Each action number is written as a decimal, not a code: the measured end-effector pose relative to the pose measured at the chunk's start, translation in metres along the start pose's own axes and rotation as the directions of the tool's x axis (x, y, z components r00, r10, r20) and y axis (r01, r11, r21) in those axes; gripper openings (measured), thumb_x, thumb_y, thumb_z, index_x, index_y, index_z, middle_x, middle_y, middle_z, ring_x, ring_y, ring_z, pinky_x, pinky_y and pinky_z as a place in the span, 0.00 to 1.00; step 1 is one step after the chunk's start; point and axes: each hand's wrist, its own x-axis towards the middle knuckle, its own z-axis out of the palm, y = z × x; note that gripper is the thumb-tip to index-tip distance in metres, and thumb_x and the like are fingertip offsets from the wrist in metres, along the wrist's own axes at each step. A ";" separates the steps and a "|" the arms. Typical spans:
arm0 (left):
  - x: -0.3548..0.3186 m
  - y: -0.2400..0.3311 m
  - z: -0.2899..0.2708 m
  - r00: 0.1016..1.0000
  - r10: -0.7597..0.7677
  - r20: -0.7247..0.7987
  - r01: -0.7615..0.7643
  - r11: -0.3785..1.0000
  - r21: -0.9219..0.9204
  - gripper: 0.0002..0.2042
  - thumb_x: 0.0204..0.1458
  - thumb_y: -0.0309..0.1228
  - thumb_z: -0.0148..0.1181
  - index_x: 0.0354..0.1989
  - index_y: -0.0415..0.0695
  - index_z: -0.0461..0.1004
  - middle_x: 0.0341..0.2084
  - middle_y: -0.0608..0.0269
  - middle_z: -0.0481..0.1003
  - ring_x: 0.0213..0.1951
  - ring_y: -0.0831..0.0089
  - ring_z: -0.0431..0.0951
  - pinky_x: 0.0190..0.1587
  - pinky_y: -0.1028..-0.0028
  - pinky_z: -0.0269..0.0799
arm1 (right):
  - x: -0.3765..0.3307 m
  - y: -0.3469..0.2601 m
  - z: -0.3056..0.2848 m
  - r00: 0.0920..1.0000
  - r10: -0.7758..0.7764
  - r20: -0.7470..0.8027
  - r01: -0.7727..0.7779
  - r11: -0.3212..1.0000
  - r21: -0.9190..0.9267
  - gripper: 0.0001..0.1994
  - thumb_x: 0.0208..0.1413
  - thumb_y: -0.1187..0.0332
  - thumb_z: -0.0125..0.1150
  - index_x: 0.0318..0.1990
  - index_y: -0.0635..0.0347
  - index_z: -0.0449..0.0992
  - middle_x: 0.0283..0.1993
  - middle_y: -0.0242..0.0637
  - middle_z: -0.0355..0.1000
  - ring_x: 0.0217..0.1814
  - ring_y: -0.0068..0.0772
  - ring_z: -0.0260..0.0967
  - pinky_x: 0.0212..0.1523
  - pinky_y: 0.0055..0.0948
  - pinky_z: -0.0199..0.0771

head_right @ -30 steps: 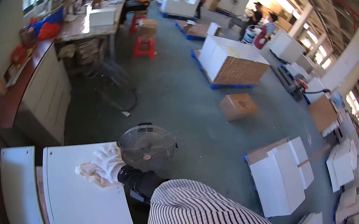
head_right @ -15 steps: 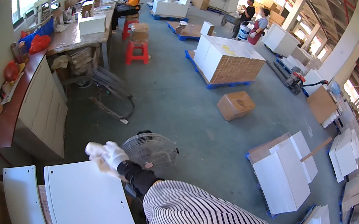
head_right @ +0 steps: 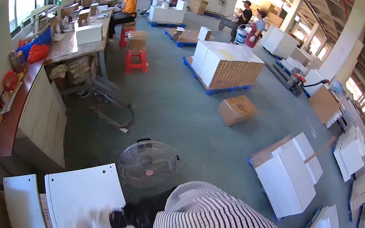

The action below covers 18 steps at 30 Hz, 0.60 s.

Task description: Cleaning and inspecting white furniture panels with a cloth and a sponge in a manufacturing workshop.

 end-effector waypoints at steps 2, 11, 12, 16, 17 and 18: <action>0.138 -0.137 0.153 0.813 -0.522 0.257 0.501 0.853 0.147 0.23 0.68 0.43 0.43 0.62 0.38 0.67 0.47 0.64 0.76 0.44 0.73 0.76 0.49 0.73 0.73 | -0.045 0.065 -0.187 0.718 -0.682 -0.140 0.513 0.655 -0.555 0.12 0.54 0.58 0.55 0.40 0.53 0.76 0.47 0.35 0.73 0.54 0.37 0.68 0.56 0.43 0.66; -0.173 0.090 0.013 0.985 0.171 0.006 -0.170 0.985 -0.026 0.23 0.68 0.41 0.42 0.63 0.38 0.65 0.49 0.63 0.75 0.46 0.73 0.76 0.51 0.73 0.72 | -0.019 0.035 0.043 0.843 -0.217 0.492 0.499 -0.024 -0.866 0.19 0.53 0.58 0.57 0.47 0.62 0.76 0.50 0.47 0.73 0.58 0.54 0.67 0.59 0.60 0.63; -0.204 0.099 0.019 0.975 0.224 -0.005 -0.224 0.974 -0.017 0.22 0.69 0.41 0.42 0.63 0.38 0.65 0.49 0.63 0.75 0.46 0.73 0.76 0.51 0.74 0.72 | -0.014 0.019 0.021 0.906 -0.166 0.388 0.394 -0.002 -0.919 0.22 0.52 0.57 0.56 0.48 0.64 0.75 0.50 0.52 0.73 0.59 0.56 0.67 0.60 0.62 0.61; -0.314 0.102 0.040 0.891 0.454 -0.014 -0.454 0.891 -0.003 0.22 0.69 0.41 0.41 0.64 0.38 0.65 0.50 0.63 0.75 0.46 0.73 0.75 0.52 0.74 0.72 | 0.025 -0.057 -0.024 1.000 -0.003 0.024 0.022 -0.216 -0.976 0.41 0.37 0.50 0.73 0.62 0.51 0.67 0.66 0.48 0.63 0.73 0.56 0.52 0.70 0.67 0.41; -0.335 0.096 0.043 0.866 0.500 -0.013 -0.500 0.866 -0.008 0.22 0.69 0.40 0.41 0.64 0.38 0.64 0.50 0.63 0.75 0.47 0.73 0.75 0.53 0.74 0.72 | 0.032 -0.108 -0.020 0.982 0.142 -0.124 -0.098 -0.177 -0.979 0.49 0.24 0.46 0.77 0.63 0.44 0.66 0.67 0.45 0.63 0.74 0.56 0.48 0.69 0.68 0.40; -0.335 0.100 0.043 0.871 0.491 0.006 -0.490 0.871 -0.018 0.22 0.69 0.40 0.41 0.64 0.38 0.64 0.50 0.63 0.75 0.47 0.73 0.75 0.53 0.74 0.71 | 0.046 -0.075 -0.066 0.962 -0.215 -0.169 -0.230 -0.305 -0.924 0.16 0.54 0.54 0.56 0.47 0.48 0.78 0.56 0.40 0.68 0.64 0.46 0.59 0.61 0.56 0.53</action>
